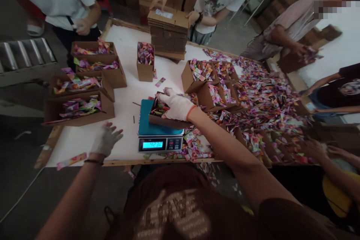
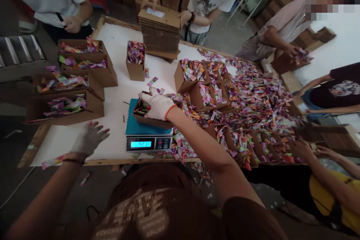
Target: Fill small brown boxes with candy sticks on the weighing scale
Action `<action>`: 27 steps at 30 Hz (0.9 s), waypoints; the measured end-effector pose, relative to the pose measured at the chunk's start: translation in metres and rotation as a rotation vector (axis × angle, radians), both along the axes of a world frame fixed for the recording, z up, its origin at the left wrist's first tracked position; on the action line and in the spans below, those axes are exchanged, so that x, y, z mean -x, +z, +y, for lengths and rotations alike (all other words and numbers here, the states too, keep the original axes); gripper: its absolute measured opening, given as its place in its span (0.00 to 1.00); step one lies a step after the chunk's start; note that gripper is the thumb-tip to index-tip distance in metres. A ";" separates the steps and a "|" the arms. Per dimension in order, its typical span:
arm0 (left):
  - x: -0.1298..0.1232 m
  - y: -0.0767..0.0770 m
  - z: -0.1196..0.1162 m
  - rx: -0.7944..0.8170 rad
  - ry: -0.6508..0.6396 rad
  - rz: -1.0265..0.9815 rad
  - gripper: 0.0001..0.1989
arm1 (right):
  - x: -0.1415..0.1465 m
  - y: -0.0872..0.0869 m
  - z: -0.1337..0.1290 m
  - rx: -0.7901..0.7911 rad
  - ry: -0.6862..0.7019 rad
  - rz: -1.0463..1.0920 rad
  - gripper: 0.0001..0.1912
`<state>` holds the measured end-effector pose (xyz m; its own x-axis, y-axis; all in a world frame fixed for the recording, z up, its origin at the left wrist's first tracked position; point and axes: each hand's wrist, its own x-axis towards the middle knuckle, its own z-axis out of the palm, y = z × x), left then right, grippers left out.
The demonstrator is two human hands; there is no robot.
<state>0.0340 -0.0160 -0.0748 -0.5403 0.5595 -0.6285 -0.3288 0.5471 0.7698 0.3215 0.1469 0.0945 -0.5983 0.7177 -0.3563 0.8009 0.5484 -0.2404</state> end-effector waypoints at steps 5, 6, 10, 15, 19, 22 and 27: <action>-0.034 -0.002 -0.048 0.127 0.147 -0.221 0.07 | 0.004 -0.006 -0.005 -0.053 0.141 -0.024 0.24; -0.039 -0.003 -0.052 0.139 0.163 -0.237 0.07 | 0.004 -0.009 -0.004 -0.059 0.157 -0.016 0.23; -0.060 -0.007 -0.053 0.123 0.166 -0.271 0.03 | -0.009 -0.013 0.001 -0.061 0.104 0.170 0.20; -0.077 -0.008 -0.042 0.067 0.119 -0.252 0.10 | -0.084 0.015 -0.006 -0.210 -0.129 0.558 0.18; -0.076 0.002 -0.021 -0.020 0.095 -0.189 0.09 | -0.133 0.040 -0.011 -0.261 -0.328 0.778 0.12; -0.068 0.017 0.009 -0.134 0.081 -0.125 0.12 | -0.122 0.042 -0.006 -0.215 -0.277 0.782 0.10; -0.062 0.045 0.048 -0.392 -0.001 0.099 0.20 | -0.082 0.037 0.005 -0.143 -0.176 0.662 0.17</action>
